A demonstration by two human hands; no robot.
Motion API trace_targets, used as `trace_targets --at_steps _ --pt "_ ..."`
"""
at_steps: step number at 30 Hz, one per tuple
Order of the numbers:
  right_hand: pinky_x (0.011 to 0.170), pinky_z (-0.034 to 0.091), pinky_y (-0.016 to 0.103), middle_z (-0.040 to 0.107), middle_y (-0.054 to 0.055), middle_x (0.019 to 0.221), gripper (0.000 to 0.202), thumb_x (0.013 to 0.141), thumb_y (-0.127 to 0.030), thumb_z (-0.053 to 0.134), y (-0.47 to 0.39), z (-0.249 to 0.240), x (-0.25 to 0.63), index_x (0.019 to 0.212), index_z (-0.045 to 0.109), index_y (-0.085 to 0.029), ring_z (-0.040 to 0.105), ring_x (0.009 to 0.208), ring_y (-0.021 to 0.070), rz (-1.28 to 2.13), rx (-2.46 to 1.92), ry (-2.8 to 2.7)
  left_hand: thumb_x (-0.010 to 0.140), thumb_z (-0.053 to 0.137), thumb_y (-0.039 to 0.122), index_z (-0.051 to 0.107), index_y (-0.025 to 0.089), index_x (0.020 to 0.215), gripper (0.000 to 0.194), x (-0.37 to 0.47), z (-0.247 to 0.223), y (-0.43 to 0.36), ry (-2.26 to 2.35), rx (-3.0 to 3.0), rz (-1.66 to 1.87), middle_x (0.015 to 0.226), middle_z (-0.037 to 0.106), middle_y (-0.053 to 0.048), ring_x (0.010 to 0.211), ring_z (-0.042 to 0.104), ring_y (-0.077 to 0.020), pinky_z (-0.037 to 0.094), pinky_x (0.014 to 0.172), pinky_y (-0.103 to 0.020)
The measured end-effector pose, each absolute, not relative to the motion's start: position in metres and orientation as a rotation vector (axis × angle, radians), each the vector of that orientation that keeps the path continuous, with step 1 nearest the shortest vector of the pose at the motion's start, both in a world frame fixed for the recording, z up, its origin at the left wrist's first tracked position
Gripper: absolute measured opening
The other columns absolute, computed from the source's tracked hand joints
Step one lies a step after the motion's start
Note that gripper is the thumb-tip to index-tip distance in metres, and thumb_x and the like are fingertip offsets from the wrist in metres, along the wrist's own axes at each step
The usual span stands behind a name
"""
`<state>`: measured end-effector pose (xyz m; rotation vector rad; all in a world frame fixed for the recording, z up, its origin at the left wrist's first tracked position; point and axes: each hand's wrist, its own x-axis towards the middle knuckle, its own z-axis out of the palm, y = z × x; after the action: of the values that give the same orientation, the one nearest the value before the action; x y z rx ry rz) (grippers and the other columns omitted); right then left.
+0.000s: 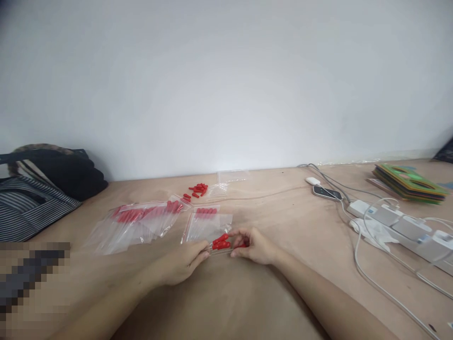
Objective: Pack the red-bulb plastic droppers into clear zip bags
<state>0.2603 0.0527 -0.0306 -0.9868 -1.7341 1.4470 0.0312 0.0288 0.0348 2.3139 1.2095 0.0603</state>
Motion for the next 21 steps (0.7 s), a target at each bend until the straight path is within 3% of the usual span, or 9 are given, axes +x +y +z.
trace_targets --at_steps 4,8,15,21 --pt "0.061 0.043 0.025 0.061 0.0 0.07 0.037 0.061 -0.038 0.073 0.058 -0.021 0.287 0.091 0.064 -0.017 0.054 0.063 0.0118 1.361 -1.071 -1.866 0.088 0.032 0.017 0.049 0.019 0.092 0.018 0.032 0.025 0.023 1.314 2.565 -0.019 0.09 0.057 -0.006 0.081 0.056 -0.0242 0.039 0.065 -0.031" --pt "0.062 0.043 0.026 0.06 0.0 0.07 0.038 0.057 -0.04 0.074 0.07 -0.017 0.32 0.086 0.065 -0.016 0.054 0.064 0.0126 1.346 -1.148 -1.831 0.088 0.034 0.013 0.049 0.019 0.101 0.021 0.03 0.018 0.022 1.338 2.736 -0.105 0.095 0.058 -0.006 0.083 0.058 -0.0245 0.041 0.061 -0.03" --pt "0.06 0.04 0.025 0.058 0.0 0.07 0.042 0.056 -0.043 0.073 0.081 -0.024 0.336 0.086 0.063 -0.016 0.051 0.062 0.0116 1.226 -1.236 -1.583 0.09 0.04 0.029 0.046 0.021 0.107 0.019 0.025 0.02 0.022 1.309 2.805 -0.137 0.098 0.055 -0.005 0.078 0.057 -0.0215 0.043 0.061 -0.029" --pt "0.065 0.04 0.029 0.06 0.002 0.075 0.04 0.071 -0.052 0.056 0.079 -0.023 0.307 0.088 0.062 -0.017 0.053 0.069 0.0159 1.087 -1.247 -1.668 0.088 0.04 0.024 0.048 0.019 0.102 0.017 0.025 0.017 0.024 1.259 2.82 -0.014 0.095 0.054 -0.006 0.081 0.054 -0.0215 0.042 0.066 -0.031"
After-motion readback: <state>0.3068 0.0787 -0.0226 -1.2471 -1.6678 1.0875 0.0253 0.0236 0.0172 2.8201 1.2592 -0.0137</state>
